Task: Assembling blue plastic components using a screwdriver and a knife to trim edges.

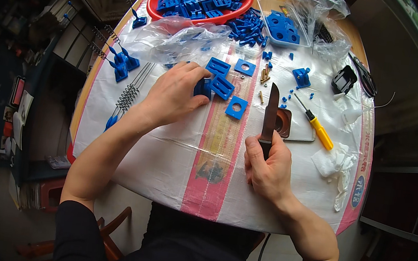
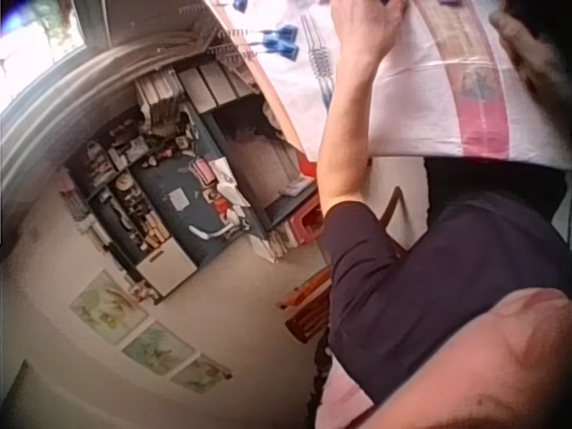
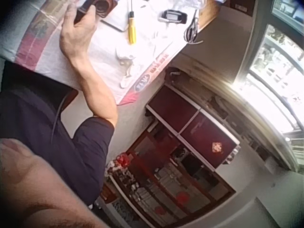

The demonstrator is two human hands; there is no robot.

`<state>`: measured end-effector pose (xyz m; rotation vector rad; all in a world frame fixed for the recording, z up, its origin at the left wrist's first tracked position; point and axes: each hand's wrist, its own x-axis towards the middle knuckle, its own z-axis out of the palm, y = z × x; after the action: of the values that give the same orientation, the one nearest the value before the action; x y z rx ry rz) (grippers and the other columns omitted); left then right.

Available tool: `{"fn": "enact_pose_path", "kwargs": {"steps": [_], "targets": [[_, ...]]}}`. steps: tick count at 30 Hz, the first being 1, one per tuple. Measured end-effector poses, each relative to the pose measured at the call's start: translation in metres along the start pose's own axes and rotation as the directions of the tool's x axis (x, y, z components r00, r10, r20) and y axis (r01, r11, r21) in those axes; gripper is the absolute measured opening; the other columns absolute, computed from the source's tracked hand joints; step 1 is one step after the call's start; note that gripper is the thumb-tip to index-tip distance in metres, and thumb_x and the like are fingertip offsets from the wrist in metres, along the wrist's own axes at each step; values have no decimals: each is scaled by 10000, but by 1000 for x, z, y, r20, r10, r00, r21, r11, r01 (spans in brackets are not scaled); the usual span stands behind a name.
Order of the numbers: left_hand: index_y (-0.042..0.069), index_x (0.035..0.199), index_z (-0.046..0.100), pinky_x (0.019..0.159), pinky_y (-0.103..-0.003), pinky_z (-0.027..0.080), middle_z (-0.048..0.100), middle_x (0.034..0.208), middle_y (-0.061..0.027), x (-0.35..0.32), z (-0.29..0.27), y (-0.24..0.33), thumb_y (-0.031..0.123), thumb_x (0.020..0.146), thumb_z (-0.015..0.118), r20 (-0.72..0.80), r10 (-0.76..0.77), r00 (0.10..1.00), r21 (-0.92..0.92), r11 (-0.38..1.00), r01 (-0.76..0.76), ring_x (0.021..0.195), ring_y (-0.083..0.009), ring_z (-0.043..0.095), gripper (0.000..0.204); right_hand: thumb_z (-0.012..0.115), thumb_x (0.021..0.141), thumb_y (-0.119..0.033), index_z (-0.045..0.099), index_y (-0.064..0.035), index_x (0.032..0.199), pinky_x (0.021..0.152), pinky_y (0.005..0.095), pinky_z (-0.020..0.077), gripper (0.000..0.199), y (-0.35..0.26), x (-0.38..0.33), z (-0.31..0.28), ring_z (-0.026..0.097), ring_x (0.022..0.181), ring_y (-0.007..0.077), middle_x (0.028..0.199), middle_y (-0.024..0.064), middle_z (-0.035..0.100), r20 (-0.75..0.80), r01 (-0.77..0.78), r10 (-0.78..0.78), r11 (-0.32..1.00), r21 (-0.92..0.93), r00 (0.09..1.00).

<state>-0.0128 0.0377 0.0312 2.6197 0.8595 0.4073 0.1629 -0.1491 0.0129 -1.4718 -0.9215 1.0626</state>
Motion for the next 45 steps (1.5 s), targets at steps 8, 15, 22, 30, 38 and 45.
{"fn": "enact_pose_path", "kwargs": {"steps": [8, 15, 22, 30, 38, 45], "targets": [[-37, 1275, 545, 678, -278, 493, 603, 908, -93, -23, -32, 12, 209, 923, 496, 231, -234, 944, -760, 562, 326, 753, -138, 595, 432, 586, 982, -216, 536, -36, 898, 461, 238, 400, 205, 2, -1, -3, 503, 502, 57, 593, -6, 539, 8, -13, 13, 999, 53, 1000], [-44, 1276, 480, 578, -260, 491, 628, 1001, -136, -25, 4, 55, 107, 922, 556, 558, -54, 828, -820, -188, 541, 761, -192, 647, 392, 489, 1030, -225, 470, -37, 997, 417, 225, 399, 192, 3, -2, 2, 506, 467, 73, 598, 5, 512, -31, 44, -38, 970, 239, 999], [9, 1251, 471, 624, -290, 546, 628, 1055, -135, -27, 32, 57, 52, 954, 572, 521, -39, 853, -835, -234, 499, 828, -186, 663, 317, 470, 1038, -264, 484, -29, 1030, 444, 239, 410, 236, -4, -5, -4, 505, 475, 73, 565, 1, 497, 106, -100, 82, 980, 173, 991], [29, 1271, 459, 651, -268, 511, 622, 1084, -128, -35, 39, 48, 93, 975, 566, 515, 6, 857, -834, -226, 503, 774, -159, 604, 321, 453, 1045, -263, 512, -14, 1078, 461, 265, 407, 258, -8, -13, 2, 519, 483, 89, 588, 22, 538, 125, 9, -9, 1000, 3, 992], [39, 1265, 461, 667, -291, 517, 615, 1095, -137, -39, 45, 54, 138, 981, 574, 506, -57, 861, -829, -309, 467, 846, -176, 622, 322, 496, 1016, -189, 530, -18, 1040, 462, 260, 403, 177, 6, -9, -1, 504, 496, 75, 589, 29, 547, 98, 25, -13, 992, -125, 995], [45, 1147, 484, 643, -258, 501, 568, 1036, -114, -38, 39, 54, 162, 1028, 451, 501, 23, 865, -777, -428, 461, 756, -146, 588, 171, 454, 1029, -190, 527, 20, 981, 421, 254, 389, 227, -4, -9, 1, 498, 450, 76, 542, 20, 530, 130, -73, 64, 995, 69, 990]]}}
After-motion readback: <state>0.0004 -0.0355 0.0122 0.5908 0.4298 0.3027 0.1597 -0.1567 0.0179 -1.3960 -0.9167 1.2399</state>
